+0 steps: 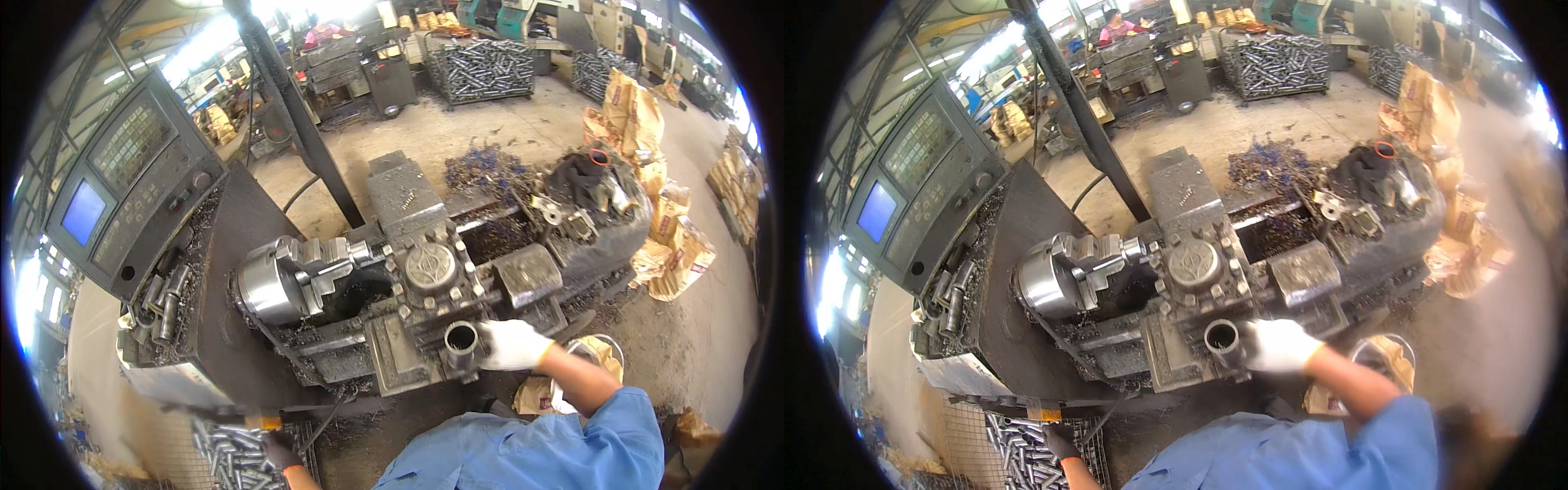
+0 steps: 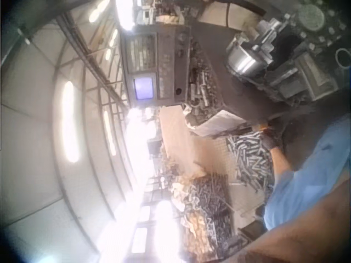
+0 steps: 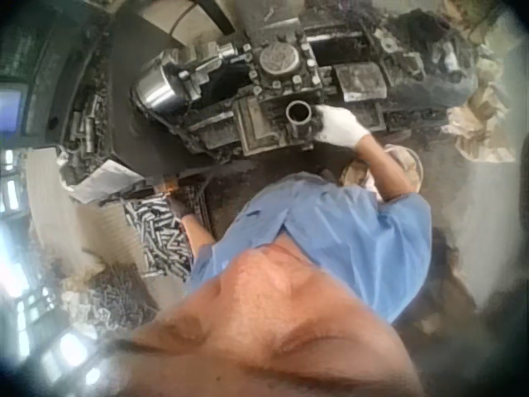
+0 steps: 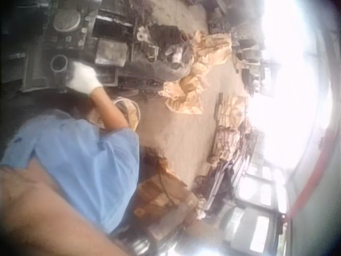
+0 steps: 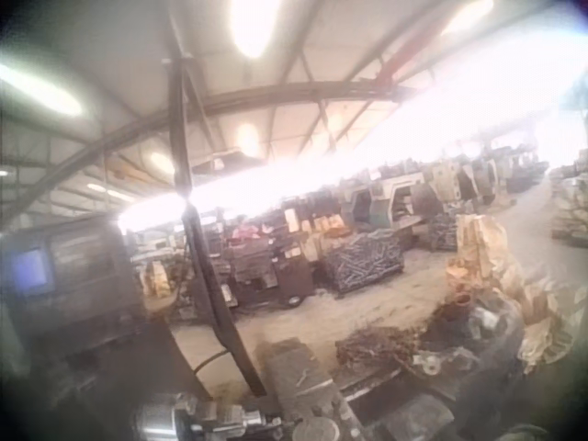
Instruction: The person repeatedly loads cylindrical metal parts into a lathe chuck, operates the machine, and removes the finished parts. They place the processed parts into a nearby wire basket. The cycle of loading, machining, and unloading is repeated throughout the clip.
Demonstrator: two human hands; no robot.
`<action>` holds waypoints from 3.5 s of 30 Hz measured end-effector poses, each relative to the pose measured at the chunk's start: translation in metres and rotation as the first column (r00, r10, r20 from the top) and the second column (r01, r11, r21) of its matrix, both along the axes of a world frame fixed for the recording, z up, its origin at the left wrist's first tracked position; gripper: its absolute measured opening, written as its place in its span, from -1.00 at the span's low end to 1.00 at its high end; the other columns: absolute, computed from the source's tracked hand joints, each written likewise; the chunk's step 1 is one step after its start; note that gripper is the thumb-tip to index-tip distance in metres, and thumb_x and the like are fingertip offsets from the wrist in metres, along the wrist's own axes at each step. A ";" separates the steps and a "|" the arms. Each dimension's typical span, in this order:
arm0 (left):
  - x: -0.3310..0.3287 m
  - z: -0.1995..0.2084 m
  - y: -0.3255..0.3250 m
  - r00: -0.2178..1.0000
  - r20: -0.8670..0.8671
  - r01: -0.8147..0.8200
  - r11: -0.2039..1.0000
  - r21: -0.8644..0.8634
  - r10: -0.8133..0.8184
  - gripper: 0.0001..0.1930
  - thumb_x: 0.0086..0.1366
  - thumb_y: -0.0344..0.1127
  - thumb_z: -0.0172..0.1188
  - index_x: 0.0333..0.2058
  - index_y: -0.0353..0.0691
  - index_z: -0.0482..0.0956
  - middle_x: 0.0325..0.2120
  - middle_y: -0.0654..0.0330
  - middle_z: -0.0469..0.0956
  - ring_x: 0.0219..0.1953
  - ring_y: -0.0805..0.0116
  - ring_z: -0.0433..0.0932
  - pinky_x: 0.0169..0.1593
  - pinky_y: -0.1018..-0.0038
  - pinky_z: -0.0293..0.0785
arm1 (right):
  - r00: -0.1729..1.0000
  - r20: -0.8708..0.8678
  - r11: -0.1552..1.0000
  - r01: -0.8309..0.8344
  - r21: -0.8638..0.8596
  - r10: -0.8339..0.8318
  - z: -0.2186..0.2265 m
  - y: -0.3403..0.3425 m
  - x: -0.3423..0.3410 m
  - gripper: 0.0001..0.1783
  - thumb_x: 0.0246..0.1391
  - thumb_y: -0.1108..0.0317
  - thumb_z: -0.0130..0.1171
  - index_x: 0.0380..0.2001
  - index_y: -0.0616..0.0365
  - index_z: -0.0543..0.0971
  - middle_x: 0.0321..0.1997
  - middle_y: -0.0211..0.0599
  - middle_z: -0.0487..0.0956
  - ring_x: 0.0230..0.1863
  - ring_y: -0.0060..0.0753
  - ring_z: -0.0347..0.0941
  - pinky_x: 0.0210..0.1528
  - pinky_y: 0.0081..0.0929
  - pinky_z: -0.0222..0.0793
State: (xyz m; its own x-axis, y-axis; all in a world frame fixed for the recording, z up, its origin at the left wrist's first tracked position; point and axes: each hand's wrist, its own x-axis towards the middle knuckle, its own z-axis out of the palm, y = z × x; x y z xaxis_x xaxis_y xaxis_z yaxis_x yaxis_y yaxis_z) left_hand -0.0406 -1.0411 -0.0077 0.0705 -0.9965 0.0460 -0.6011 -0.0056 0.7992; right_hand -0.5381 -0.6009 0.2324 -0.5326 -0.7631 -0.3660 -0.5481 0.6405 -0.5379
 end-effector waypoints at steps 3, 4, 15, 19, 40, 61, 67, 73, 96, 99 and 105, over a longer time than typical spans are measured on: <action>-0.046 0.016 0.028 0.975 -0.198 -0.088 0.995 0.052 0.097 -0.61 0.35 -0.15 0.25 0.03 -0.28 0.61 -0.01 -0.04 0.68 0.05 0.00 0.65 0.10 0.10 0.60 | 0.965 -0.217 0.857 -0.234 -0.458 0.147 0.049 0.012 -0.073 -0.68 0.04 0.17 0.39 -0.15 0.04 0.79 -0.12 -0.19 0.79 -0.11 -0.13 0.76 0.00 -0.25 0.68; -0.082 0.028 0.042 0.954 -0.275 -0.121 0.993 0.014 0.120 -0.56 0.36 -0.15 0.26 0.10 -0.32 0.57 0.03 -0.04 0.66 0.09 -0.02 0.62 0.17 0.09 0.55 | 0.927 -0.357 0.762 -0.315 -0.566 0.117 0.062 0.000 -0.097 -0.80 0.07 0.26 0.37 -0.23 0.02 0.79 -0.18 -0.22 0.78 -0.19 -0.22 0.76 -0.08 -0.27 0.69; -0.393 0.237 -0.043 0.711 0.689 0.646 0.514 -0.565 -0.137 -0.13 0.31 0.15 0.25 0.44 -0.27 0.28 0.45 -0.13 0.28 0.53 -0.21 0.16 0.60 -0.15 -0.11 | 0.793 0.051 0.773 -0.605 0.192 0.608 -0.002 -0.318 -0.218 -0.49 0.24 -0.03 0.29 0.02 0.16 0.75 0.04 -0.19 0.76 -0.12 -0.17 0.69 0.00 -0.20 0.68; -0.388 0.223 -0.041 0.729 0.665 0.649 0.473 -0.596 -0.162 -0.14 0.30 0.14 0.26 0.43 -0.24 0.30 0.44 -0.13 0.30 0.51 -0.24 0.17 0.59 -0.18 -0.10 | 0.791 -0.109 0.776 -0.548 0.311 0.602 0.032 -0.244 -0.312 -0.68 0.25 0.07 0.23 -0.41 0.06 0.72 -0.30 -0.30 0.75 -0.32 -0.44 0.67 -0.23 -0.29 0.61; -0.384 0.226 -0.039 0.725 0.662 0.664 0.447 -0.599 -0.190 -0.15 0.30 0.10 0.27 0.41 -0.32 0.28 0.42 -0.14 0.30 0.53 -0.20 0.12 0.57 -0.18 -0.07 | 0.806 0.413 0.781 -0.556 0.284 0.424 0.001 -0.330 -0.215 -0.56 0.06 0.10 0.49 -0.17 0.25 0.69 -0.23 -0.18 0.77 -0.16 -0.44 0.68 -0.23 -0.34 0.58; -0.371 0.255 0.014 0.694 0.301 0.692 0.490 -0.530 -0.654 -0.02 0.20 0.13 0.42 0.45 -0.29 0.25 0.40 -0.16 0.32 0.50 -0.15 0.21 0.52 -0.07 0.12 | 0.760 -0.650 0.977 -0.145 -0.156 0.009 0.154 -0.162 -0.072 -0.20 -0.19 0.05 0.48 0.13 0.21 0.53 -0.09 0.05 0.68 -0.08 0.12 0.70 -0.05 -0.06 0.65; -0.295 0.194 0.175 -0.017 -0.898 0.784 0.552 -0.285 -0.439 -0.23 0.38 -0.17 0.36 0.43 -0.30 0.22 0.23 -0.01 0.49 0.28 0.03 0.47 0.38 0.09 0.38 | 0.920 -0.388 0.970 -0.147 -0.194 0.061 0.077 -0.130 0.093 -0.03 -0.17 0.03 0.48 0.33 0.13 0.39 0.19 0.10 0.54 -0.05 0.16 0.68 -0.02 0.04 0.63; -0.282 0.135 0.184 0.377 -0.923 0.859 0.400 0.319 -0.073 -0.57 0.40 -0.34 0.33 0.19 -0.25 0.49 -0.01 0.12 0.61 0.09 0.16 0.60 0.21 0.14 0.56 | 0.959 0.250 0.983 0.095 0.158 -0.133 -0.060 -0.092 0.112 -0.08 -0.09 -0.16 0.53 0.21 0.26 0.54 -0.18 0.09 0.73 -0.22 -0.07 0.73 -0.18 -0.11 0.61; -0.248 0.158 0.169 0.414 -0.910 0.910 0.005 0.414 -0.029 -0.29 0.49 0.37 0.08 0.26 -0.14 0.46 -0.08 0.00 0.69 -0.20 0.08 0.75 -0.10 0.19 0.76 | 0.900 -0.102 0.884 0.387 -0.263 -0.425 -0.038 -0.040 0.074 -0.33 0.00 -0.04 0.48 0.16 0.01 0.64 -0.12 -0.02 0.74 -0.09 0.21 0.67 0.01 -0.13 0.62; -0.239 0.169 0.175 0.371 -0.929 0.926 -0.081 0.368 0.015 -0.32 0.47 0.33 0.16 0.21 -0.16 0.50 0.00 0.04 0.66 -0.11 0.17 0.72 -0.07 0.24 0.73 | 0.938 -0.346 0.955 -0.092 -0.283 -0.013 -0.025 -0.069 0.097 -0.43 0.09 0.18 0.36 0.21 -0.04 0.64 0.03 -0.02 0.71 0.03 0.14 0.67 0.11 -0.06 0.60; -0.238 0.144 0.150 0.460 -0.887 0.877 0.185 0.444 -0.050 -0.44 0.50 0.20 0.16 0.11 -0.20 0.57 -0.20 0.03 0.70 -0.27 0.16 0.73 -0.18 0.20 0.74 | 0.967 -0.253 1.000 0.021 0.020 -0.015 -0.079 -0.132 0.126 -0.31 0.06 0.20 0.37 0.27 0.14 0.48 0.04 0.09 0.67 0.02 0.30 0.64 0.07 0.05 0.57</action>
